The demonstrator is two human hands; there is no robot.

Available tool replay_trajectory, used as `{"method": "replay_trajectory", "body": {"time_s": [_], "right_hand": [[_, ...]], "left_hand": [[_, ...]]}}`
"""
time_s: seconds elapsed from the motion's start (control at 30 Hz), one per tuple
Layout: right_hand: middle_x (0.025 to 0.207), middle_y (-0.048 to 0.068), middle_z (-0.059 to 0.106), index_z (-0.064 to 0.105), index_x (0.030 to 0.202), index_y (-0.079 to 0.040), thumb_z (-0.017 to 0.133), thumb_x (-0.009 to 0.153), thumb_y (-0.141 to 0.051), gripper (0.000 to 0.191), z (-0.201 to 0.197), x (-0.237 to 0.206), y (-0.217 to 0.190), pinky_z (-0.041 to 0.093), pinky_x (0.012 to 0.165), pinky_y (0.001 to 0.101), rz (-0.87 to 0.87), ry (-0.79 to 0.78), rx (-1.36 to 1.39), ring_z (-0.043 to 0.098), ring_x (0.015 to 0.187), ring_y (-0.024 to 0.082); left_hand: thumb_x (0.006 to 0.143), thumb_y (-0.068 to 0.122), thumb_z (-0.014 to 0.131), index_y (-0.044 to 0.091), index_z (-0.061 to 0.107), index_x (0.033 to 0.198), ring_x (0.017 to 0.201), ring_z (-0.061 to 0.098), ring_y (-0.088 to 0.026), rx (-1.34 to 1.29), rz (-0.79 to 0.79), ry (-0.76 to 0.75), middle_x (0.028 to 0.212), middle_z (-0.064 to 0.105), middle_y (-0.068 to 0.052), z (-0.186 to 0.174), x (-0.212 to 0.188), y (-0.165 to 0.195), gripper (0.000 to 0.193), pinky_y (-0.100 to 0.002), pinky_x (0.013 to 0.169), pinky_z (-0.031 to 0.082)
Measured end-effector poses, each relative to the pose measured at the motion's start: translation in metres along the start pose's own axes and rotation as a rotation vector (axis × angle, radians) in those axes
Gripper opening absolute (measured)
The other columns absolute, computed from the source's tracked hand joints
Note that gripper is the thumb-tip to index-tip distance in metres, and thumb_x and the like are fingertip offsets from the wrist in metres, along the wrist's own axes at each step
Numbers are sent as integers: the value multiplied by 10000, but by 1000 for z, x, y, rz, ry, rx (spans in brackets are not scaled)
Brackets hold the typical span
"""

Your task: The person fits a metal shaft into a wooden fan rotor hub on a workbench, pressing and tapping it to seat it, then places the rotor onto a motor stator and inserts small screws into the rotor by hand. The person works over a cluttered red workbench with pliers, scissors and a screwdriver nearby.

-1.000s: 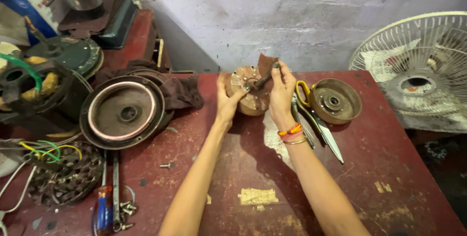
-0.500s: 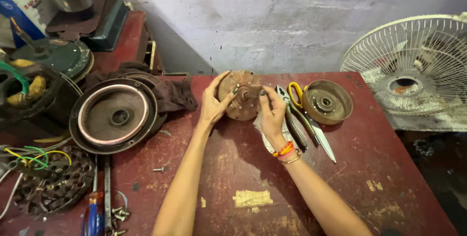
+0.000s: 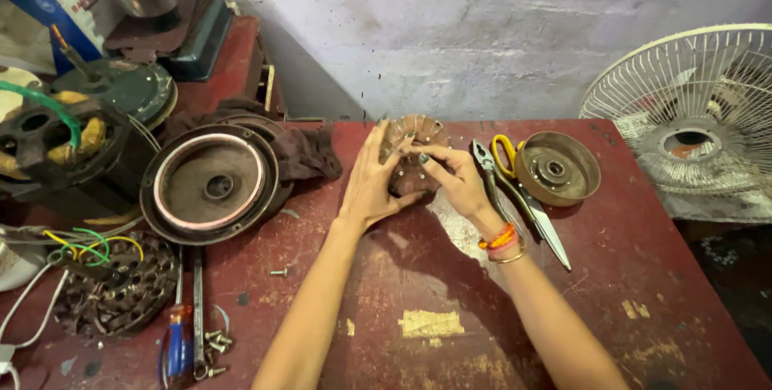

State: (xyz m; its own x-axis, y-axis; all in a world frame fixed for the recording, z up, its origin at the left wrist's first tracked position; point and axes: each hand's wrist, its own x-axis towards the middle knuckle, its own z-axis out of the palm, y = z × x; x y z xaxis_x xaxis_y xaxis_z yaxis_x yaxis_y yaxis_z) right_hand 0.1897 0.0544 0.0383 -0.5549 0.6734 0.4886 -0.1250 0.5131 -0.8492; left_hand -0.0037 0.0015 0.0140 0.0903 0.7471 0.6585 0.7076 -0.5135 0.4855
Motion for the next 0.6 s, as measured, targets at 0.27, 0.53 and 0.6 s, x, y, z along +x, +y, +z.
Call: {"method": "replay_trajectory", "body": {"time_s": [0.27,0.53,0.6], "right_hand": [[745,38,750,775,1240,-134,640,927,-94,343,-34,34,-46,443,561,281,444,-290,-350,523,614,82],[480,92,549,754,899,63,551,1073,-310,459,-21,50,-76,421,438,320,503,-294,-600,501,417,134],[431,50,534,814,1041,-105,485,1009,-326,398,-15,51,-76,429,408,312,347,-245,-553,490,366,128]], "left_hand": [[730,384,878,101,523,1455,1521,295,-400,117,98,-18,1628,344,-187,6,-1,-4,856,-554,1236,261],[711,341,885,150,567,1439,1525,312,-384,101,68,-7,1628,370,-158,5,-2,-5,817,-499,1232,316],[700,364,903,161,560,1379,1531,310,-386,82,68,12,1631,355,-166,4,-3,-4,788,-502,1233,317]]}}
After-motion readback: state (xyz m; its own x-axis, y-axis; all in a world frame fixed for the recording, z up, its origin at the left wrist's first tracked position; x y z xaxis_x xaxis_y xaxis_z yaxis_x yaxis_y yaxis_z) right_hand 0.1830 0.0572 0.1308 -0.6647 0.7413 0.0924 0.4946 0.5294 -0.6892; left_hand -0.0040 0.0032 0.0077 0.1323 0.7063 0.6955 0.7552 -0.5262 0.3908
